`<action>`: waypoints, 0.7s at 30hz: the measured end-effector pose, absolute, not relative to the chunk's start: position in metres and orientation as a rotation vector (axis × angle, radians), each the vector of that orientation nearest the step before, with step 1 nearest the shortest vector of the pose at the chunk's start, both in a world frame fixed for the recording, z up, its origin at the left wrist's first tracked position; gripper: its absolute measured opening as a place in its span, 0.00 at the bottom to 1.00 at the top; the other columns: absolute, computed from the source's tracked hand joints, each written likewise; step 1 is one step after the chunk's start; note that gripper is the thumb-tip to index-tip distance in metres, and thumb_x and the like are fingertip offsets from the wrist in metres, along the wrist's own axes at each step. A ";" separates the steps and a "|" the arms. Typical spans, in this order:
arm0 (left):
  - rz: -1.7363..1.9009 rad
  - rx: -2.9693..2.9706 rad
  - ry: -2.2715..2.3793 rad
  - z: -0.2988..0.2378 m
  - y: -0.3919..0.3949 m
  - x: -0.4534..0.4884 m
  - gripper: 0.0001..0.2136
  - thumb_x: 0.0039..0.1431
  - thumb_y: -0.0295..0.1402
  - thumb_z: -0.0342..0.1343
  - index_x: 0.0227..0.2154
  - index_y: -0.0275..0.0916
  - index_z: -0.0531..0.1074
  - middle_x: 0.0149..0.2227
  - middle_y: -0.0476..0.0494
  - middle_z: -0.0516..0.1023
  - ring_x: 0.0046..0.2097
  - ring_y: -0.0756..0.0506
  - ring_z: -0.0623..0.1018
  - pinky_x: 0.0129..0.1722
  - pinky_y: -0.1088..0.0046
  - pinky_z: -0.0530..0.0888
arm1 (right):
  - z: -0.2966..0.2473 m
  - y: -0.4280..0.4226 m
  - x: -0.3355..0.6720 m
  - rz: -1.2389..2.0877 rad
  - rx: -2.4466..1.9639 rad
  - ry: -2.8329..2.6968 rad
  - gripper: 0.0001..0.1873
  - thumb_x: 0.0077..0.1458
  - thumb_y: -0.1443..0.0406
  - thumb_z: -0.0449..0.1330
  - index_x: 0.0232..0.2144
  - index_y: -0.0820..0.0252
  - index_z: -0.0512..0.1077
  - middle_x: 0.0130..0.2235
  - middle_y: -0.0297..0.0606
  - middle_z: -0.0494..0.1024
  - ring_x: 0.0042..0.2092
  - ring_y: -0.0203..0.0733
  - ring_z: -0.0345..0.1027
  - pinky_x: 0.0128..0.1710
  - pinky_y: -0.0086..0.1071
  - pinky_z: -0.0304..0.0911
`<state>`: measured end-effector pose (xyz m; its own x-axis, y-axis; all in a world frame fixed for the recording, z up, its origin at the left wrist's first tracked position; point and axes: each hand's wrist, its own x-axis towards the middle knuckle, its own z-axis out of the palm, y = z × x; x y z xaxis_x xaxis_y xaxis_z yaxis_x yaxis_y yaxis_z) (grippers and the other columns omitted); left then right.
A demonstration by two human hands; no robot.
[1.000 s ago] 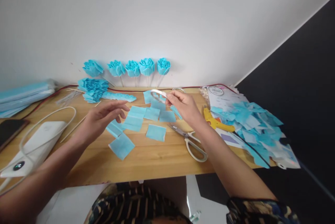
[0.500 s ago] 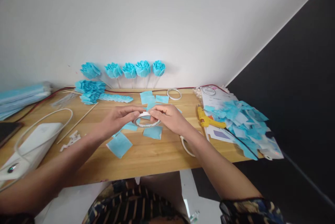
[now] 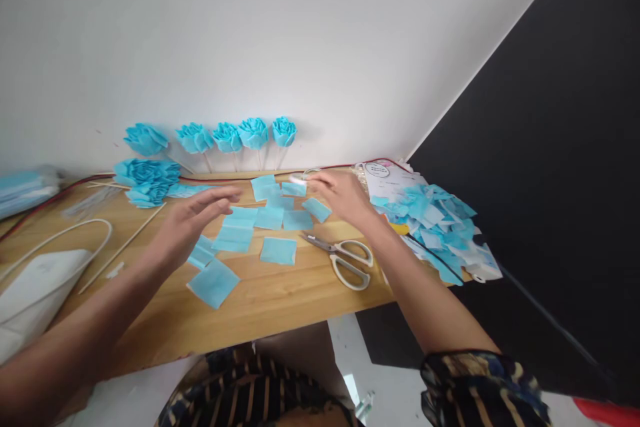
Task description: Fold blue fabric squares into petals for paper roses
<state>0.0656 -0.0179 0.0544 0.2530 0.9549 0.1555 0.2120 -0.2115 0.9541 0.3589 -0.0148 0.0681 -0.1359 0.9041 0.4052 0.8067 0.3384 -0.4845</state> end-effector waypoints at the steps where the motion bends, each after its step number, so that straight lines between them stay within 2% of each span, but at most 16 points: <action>1: 1.040 1.599 1.139 0.050 -0.016 0.063 0.17 0.56 0.45 0.58 0.43 0.40 0.78 0.47 0.42 0.80 0.45 0.42 0.77 0.50 0.65 0.71 | 0.060 -0.008 0.374 0.087 -1.574 -1.972 0.12 0.60 0.62 0.57 0.37 0.57 0.80 0.38 0.37 0.83 0.38 0.44 0.74 0.38 0.32 0.62; 4: 0.999 1.552 1.176 0.034 -0.013 0.054 0.16 0.53 0.44 0.58 0.38 0.39 0.79 0.41 0.42 0.81 0.38 0.43 0.77 0.44 0.65 0.73 | 0.031 0.007 0.409 -0.111 -1.787 -2.106 0.15 0.62 0.65 0.53 0.45 0.57 0.78 0.44 0.42 0.82 0.44 0.49 0.74 0.41 0.35 0.63; 6: 0.979 1.540 1.157 0.023 -0.013 0.050 0.15 0.52 0.43 0.59 0.36 0.39 0.80 0.38 0.42 0.82 0.36 0.44 0.77 0.40 0.66 0.74 | 0.015 0.009 0.421 -0.164 -1.842 -2.222 0.17 0.63 0.67 0.51 0.47 0.58 0.78 0.43 0.44 0.82 0.44 0.49 0.75 0.42 0.36 0.63; 11: 1.013 1.514 1.132 0.009 -0.012 0.042 0.13 0.52 0.41 0.60 0.36 0.39 0.80 0.37 0.43 0.82 0.35 0.46 0.76 0.37 0.68 0.74 | 0.005 0.003 0.422 -0.173 -1.785 -2.345 0.17 0.61 0.70 0.51 0.45 0.57 0.78 0.41 0.43 0.82 0.43 0.48 0.74 0.45 0.37 0.62; 16: 1.115 1.484 1.145 0.006 -0.012 0.035 0.13 0.54 0.40 0.59 0.38 0.38 0.79 0.37 0.44 0.81 0.34 0.47 0.76 0.37 0.70 0.74 | 0.026 -0.014 0.399 -0.093 -1.589 -2.319 0.13 0.63 0.65 0.53 0.43 0.58 0.77 0.45 0.42 0.81 0.47 0.49 0.72 0.47 0.39 0.62; 21: 1.178 1.404 1.139 0.000 -0.012 0.027 0.11 0.54 0.38 0.60 0.38 0.38 0.78 0.34 0.46 0.80 0.32 0.49 0.75 0.35 0.72 0.72 | 0.038 -0.046 0.357 0.067 -1.477 -2.457 0.10 0.64 0.63 0.55 0.38 0.58 0.75 0.38 0.40 0.80 0.42 0.46 0.71 0.45 0.38 0.61</action>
